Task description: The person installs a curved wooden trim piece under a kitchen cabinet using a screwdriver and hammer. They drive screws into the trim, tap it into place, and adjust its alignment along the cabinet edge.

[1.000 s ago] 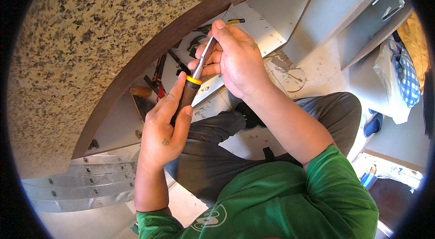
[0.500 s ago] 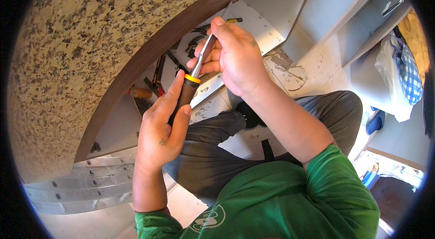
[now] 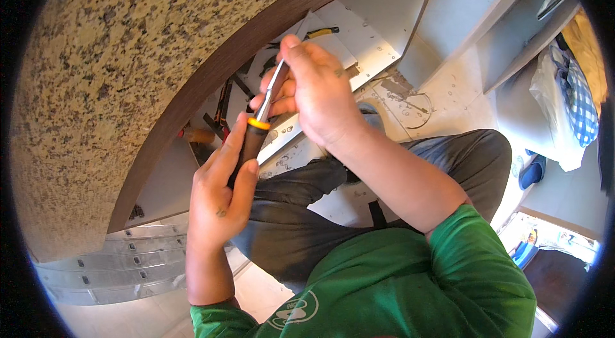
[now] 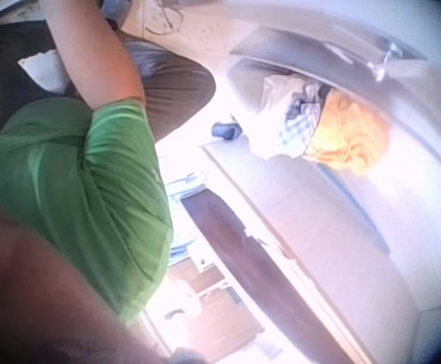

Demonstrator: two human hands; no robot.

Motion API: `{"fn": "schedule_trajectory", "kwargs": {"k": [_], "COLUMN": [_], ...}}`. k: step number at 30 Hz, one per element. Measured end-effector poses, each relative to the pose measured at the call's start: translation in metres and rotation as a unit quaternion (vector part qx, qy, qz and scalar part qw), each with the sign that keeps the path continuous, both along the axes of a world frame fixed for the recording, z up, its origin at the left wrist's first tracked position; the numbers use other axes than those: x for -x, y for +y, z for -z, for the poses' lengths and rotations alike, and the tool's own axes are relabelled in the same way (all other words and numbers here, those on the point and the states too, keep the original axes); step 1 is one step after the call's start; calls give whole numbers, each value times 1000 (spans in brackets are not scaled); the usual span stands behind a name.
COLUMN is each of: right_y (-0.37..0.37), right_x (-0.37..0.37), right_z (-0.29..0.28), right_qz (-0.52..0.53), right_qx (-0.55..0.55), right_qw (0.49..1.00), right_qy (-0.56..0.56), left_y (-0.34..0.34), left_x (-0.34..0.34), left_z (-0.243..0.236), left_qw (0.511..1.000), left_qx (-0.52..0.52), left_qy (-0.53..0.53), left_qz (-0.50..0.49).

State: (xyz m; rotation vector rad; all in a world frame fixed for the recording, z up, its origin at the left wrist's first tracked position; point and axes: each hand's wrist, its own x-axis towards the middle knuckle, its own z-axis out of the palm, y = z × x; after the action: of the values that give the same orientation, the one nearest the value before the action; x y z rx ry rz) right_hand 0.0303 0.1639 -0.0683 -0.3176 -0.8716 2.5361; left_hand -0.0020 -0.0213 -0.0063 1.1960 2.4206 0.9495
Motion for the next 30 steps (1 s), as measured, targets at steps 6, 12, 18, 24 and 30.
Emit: {"fn": "schedule_trajectory", "kwargs": {"k": [6, 12, 18, 24, 30], "right_y": [8, -1, 24, 1, 7], "right_x": [-1, 2, 1, -1, -1], "right_z": [1, 4, 0, -2, -1], "right_qz": [7, 2, 78, 18, 8], "right_qx": [-23, -6, -38, 2, -4], "right_qw": [1000, 1000, 996, 1000, 1000], "right_qy": [7, 10, -23, 3, 4], "left_y": [2, -2, 22, 6, 0], "left_x": [5, 12, 12, 1, 0], "left_z": [5, 10, 15, -1, 2], "left_qw": [1000, 999, 999, 1000, 999], "left_qx": [-6, -32, -35, -6, 14], "left_qy": [-27, 20, -16, -4, -30], "left_qz": [1, 25, 27, 3, -21]}}
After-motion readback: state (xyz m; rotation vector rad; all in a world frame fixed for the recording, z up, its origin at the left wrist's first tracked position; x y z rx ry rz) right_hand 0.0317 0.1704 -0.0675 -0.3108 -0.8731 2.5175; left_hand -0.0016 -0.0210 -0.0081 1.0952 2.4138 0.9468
